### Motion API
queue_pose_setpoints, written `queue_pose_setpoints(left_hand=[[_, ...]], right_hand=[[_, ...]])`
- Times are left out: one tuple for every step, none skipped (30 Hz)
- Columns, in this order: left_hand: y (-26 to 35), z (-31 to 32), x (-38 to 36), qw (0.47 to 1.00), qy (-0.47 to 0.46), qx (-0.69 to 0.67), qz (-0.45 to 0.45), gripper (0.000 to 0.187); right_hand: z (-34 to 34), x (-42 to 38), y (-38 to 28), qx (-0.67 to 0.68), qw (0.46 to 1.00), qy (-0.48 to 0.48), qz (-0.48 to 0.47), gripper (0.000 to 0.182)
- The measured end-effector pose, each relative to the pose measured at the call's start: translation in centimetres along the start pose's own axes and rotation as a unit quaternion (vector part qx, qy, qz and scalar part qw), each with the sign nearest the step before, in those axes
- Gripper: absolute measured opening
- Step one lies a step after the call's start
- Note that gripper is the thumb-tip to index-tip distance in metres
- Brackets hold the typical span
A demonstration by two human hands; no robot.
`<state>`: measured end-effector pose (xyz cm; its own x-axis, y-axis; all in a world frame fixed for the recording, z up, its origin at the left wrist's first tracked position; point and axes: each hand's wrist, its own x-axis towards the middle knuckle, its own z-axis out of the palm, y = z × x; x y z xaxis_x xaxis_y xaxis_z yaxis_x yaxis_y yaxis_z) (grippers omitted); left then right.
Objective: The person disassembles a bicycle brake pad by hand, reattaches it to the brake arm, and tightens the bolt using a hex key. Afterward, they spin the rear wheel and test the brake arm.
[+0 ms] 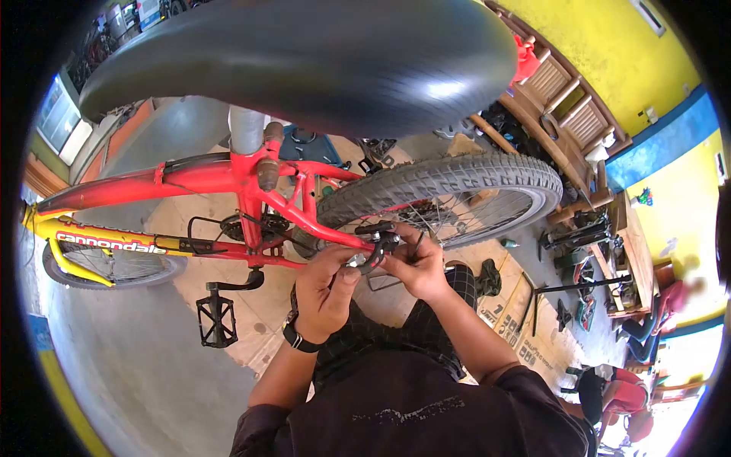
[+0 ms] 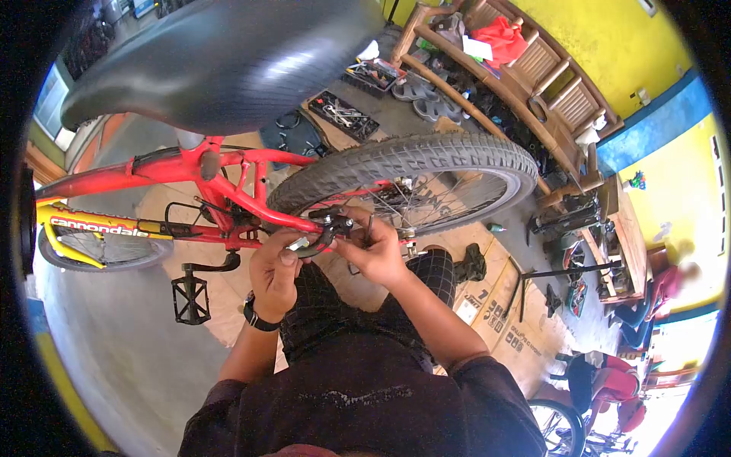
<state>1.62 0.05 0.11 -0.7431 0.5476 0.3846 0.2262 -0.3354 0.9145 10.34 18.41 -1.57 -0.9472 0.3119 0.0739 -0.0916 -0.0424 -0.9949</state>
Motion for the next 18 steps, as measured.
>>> queue_pose_setpoints(left_hand=[[0.8, 0.4, 0.3, 1.000, 0.010, -0.022, 0.002, 0.030], [1.1, 0.5, 0.5, 0.999, 0.021, -0.045, 0.004, 0.030], [0.8, 0.3, 0.5, 0.998, 0.012, -0.057, -0.002, 0.030], [0.4, 0.2, 0.4, 0.998, 0.005, -0.070, -0.008, 0.031], [0.2, 0.0, 0.3, 0.996, -0.003, -0.083, -0.014, 0.032], [0.4, 0.0, 0.2, 0.992, 0.017, -0.124, -0.033, 0.033], [0.8, 0.1, 0.0, 0.984, 0.037, -0.166, -0.052, 0.035], [1.0, 0.1, -0.2, 0.974, 0.057, -0.208, -0.070, 0.038], [0.7, -0.1, -0.2, 0.990, 0.066, -0.124, 0.011, 0.040], [0.2, -0.4, -0.3, 0.992, 0.076, -0.037, 0.088, 0.042], [-0.4, -0.6, -0.4, 0.982, 0.086, 0.050, 0.163, 0.044], [-1.0, -0.8, 0.0, 0.968, 0.097, 0.078, 0.219, 0.048], [-1.1, -0.8, 0.2, 0.962, 0.130, 0.093, 0.222, 0.051], [-0.8, -0.6, 0.4, 0.955, 0.163, 0.109, 0.224, 0.055], [-0.5, -0.6, 0.6, 0.947, 0.193, 0.125, 0.224, 0.058], [-2.2, -0.1, 0.1, 0.966, 0.197, 0.054, 0.161, 0.085], [-2.7, 0.2, 0.3, 0.966, 0.203, 0.009, 0.159, 0.094], [-3.0, 0.5, 0.8, 0.965, 0.207, -0.034, 0.157, 0.104]], right_hand=[[0.0, 0.0, 0.2, 0.004, 1.000, 0.004, -0.006, 0.051], [0.0, 0.1, 0.5, 0.006, 1.000, 0.007, -0.013, 0.051], [0.0, 0.1, 0.7, 0.008, 1.000, 0.011, -0.018, 0.050], [0.2, 0.1, 0.6, 0.014, 0.999, 0.015, -0.028, 0.051], [0.4, 0.1, 0.5, 0.019, 0.999, 0.020, -0.037, 0.051], [0.5, 0.1, 0.4, 0.023, 0.998, 0.024, -0.047, 0.052], [0.3, 0.0, 0.5, 0.011, 0.999, 0.020, -0.039, 0.054], [-0.3, -0.1, 1.0, -0.001, 0.999, 0.016, -0.032, 0.055], [-0.8, -0.2, 1.2, -0.014, 1.000, 0.013, -0.023, 0.057], [-1.3, -0.2, 1.2, -0.033, 0.999, -0.004, -0.023, 0.062], [-1.4, -0.3, 1.2, -0.031, 0.999, -0.003, -0.029, 0.062], [-1.1, -0.2, 1.0, -0.029, 0.999, -0.002, -0.036, 0.061], [-1.0, -0.1, 0.8, -0.026, 0.999, -0.001, -0.043, 0.061], [-1.0, 0.0, 0.9, -0.049, 0.997, -0.004, -0.056, 0.060], [-1.1, 0.1, 0.9, -0.046, 0.997, -0.010, -0.059, 0.062], [-1.2, 0.2, 0.9, -0.042, 0.997, -0.016, -0.063, 0.063], [-1.3, 0.1, 0.8, -0.038, 0.997, -0.020, -0.066, 0.065], [-1.5, -0.1, 0.2, -0.059, 0.998, -0.021, -0.022, 0.064]])
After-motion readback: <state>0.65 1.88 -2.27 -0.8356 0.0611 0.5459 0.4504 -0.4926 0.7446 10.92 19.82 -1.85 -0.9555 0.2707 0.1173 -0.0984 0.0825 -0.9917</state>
